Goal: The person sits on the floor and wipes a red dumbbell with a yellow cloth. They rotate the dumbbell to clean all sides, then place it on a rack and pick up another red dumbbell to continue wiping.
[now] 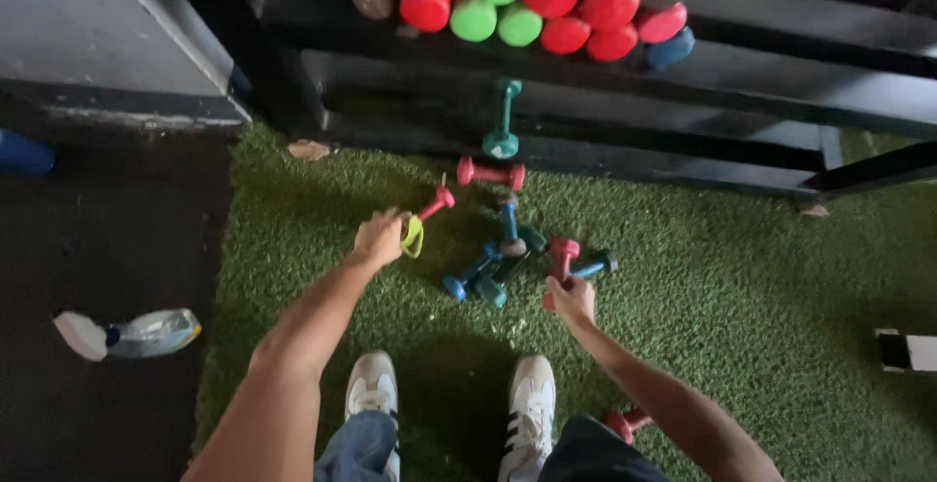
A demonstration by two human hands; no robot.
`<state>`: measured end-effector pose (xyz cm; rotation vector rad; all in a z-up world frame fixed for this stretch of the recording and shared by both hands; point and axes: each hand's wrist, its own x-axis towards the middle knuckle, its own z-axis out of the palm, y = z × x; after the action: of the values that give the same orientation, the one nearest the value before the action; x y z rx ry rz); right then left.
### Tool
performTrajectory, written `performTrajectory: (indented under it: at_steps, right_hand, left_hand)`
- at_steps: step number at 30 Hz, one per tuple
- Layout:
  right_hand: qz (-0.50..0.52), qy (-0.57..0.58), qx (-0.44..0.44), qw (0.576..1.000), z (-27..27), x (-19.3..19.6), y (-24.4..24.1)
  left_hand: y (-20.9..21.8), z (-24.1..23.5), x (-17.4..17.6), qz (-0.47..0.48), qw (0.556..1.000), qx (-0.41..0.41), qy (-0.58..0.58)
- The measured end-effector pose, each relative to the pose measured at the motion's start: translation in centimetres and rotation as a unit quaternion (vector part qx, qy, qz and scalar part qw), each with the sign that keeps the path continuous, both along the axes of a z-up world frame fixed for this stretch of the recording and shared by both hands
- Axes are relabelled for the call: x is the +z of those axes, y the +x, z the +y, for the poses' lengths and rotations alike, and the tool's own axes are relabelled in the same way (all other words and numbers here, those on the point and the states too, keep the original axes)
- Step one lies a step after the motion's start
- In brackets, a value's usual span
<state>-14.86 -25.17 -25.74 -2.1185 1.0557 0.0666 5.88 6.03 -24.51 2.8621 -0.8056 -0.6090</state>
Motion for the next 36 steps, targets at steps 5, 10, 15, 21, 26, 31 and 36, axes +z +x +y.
performTrajectory:
  at_steps: [5,10,15,21,26,31,36]
  right_hand:
    - [0.011,0.018,0.077,0.997,0.8,0.4,-0.2]
    - [-0.015,-0.006,0.116,0.993,1.4,0.6,1.1]
    - [-0.147,0.002,0.097,0.984,3.4,0.4,1.7]
    - [-0.161,0.122,0.185,0.962,6.7,2.3,2.7]
    - [-0.146,0.180,0.209,0.950,8.3,1.4,2.5]
    - [-0.052,0.258,0.214,0.941,9.7,2.1,2.5]
    - [0.058,0.513,0.109,0.850,10.7,2.5,4.9]
  left_hand:
    - [-0.4,0.0,-1.4,-0.058,0.998,-0.004,0.005]
    - [-1.2,-0.7,-2.0,-0.062,0.996,-0.063,0.007]
    - [-2.5,-0.3,-2.0,-0.056,0.990,-0.125,0.031]
    - [-3.3,-1.0,-0.3,0.121,0.988,0.020,-0.090]
    - [-3.5,-2.0,-0.2,0.099,0.992,0.065,-0.050]
    - [-3.6,-1.7,-0.3,0.214,0.919,0.273,-0.190]
    - [-6.5,-3.6,2.6,0.287,0.788,0.355,-0.413]
